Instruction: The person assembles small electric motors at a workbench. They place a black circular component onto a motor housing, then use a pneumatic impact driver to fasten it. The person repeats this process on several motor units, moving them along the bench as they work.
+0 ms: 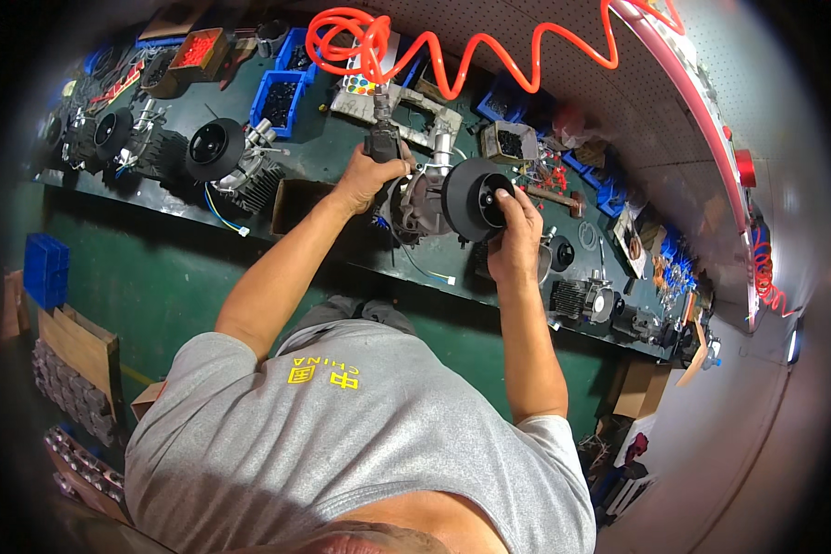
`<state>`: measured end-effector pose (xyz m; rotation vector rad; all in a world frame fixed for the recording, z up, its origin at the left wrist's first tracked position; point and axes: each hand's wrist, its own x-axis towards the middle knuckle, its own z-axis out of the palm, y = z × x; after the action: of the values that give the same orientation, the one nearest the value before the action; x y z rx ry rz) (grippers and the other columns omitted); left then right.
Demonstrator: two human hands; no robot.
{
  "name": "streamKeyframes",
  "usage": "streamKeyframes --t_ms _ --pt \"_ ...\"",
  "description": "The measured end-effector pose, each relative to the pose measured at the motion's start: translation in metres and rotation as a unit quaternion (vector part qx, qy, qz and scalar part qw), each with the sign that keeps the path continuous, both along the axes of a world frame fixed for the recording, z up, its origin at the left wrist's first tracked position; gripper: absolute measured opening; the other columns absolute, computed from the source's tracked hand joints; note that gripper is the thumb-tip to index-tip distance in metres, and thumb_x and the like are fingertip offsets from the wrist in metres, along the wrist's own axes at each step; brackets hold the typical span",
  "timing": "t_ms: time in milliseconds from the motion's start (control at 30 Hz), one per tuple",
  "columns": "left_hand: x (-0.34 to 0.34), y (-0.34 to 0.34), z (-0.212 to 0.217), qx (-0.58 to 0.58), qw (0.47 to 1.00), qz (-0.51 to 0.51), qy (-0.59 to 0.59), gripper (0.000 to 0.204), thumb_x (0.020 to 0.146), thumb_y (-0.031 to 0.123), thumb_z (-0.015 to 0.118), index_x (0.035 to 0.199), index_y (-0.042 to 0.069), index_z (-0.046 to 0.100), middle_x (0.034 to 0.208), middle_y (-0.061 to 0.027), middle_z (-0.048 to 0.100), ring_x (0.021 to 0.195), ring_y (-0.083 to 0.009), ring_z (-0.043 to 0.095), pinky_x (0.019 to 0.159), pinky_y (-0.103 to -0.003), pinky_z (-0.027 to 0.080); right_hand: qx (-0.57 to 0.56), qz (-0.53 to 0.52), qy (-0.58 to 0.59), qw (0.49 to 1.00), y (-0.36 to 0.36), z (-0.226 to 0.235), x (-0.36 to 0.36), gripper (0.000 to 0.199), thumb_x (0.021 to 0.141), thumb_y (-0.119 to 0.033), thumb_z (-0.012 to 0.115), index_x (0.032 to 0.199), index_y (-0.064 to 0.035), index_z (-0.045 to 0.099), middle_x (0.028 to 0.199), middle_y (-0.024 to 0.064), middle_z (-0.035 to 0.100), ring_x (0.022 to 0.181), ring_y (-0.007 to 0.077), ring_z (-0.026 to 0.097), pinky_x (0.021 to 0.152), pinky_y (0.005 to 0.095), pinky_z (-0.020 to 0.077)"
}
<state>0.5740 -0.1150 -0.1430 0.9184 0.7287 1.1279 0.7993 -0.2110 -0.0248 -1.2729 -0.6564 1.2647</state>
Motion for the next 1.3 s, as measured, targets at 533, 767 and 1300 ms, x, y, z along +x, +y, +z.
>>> streamKeyframes --t_ms 533,767,1300 --pt "-0.009 -0.011 -0.005 -0.055 0.995 -0.040 -0.072 0.022 0.079 0.004 0.075 0.099 0.003 0.068 0.090 -0.0071 0.071 0.082 -0.0178 0.069 0.075 -0.034 0.058 -0.077 -0.058 0.046 0.994 0.031 0.011 0.052 0.019 0.096 -0.024 0.065 0.110 -0.0113 0.071 0.106 0.0031 0.076 0.094 0.0216 0.073 0.083 0.0404 0.0571" --pt "-0.009 -0.009 -0.022 -0.156 0.986 -0.003 -0.063 0.026 0.084 0.003 0.074 0.108 0.003 0.064 0.098 -0.0114 0.072 0.084 -0.0207 0.069 0.076 -0.035 0.060 0.011 -0.088 -0.040 0.995 0.038 -0.004 0.092 0.020 0.097 -0.019 0.068 0.112 -0.0066 0.071 0.099 0.0033 0.074 0.088 0.0160 0.073 0.070 0.0291 0.0602" --pt "-0.023 -0.017 0.002 -0.135 0.969 0.114 0.171 0.025 0.083 0.013 0.086 0.103 0.006 0.073 0.092 -0.0023 0.071 0.077 -0.0121 0.065 0.068 -0.029 0.056 -0.080 -0.114 -0.207 0.968 0.036 -0.230 0.118 0.046 0.090 -0.017 0.073 0.128 0.0078 0.066 0.109 0.0157 0.075 0.095 0.0213 0.072 0.085 0.0327 0.0560"
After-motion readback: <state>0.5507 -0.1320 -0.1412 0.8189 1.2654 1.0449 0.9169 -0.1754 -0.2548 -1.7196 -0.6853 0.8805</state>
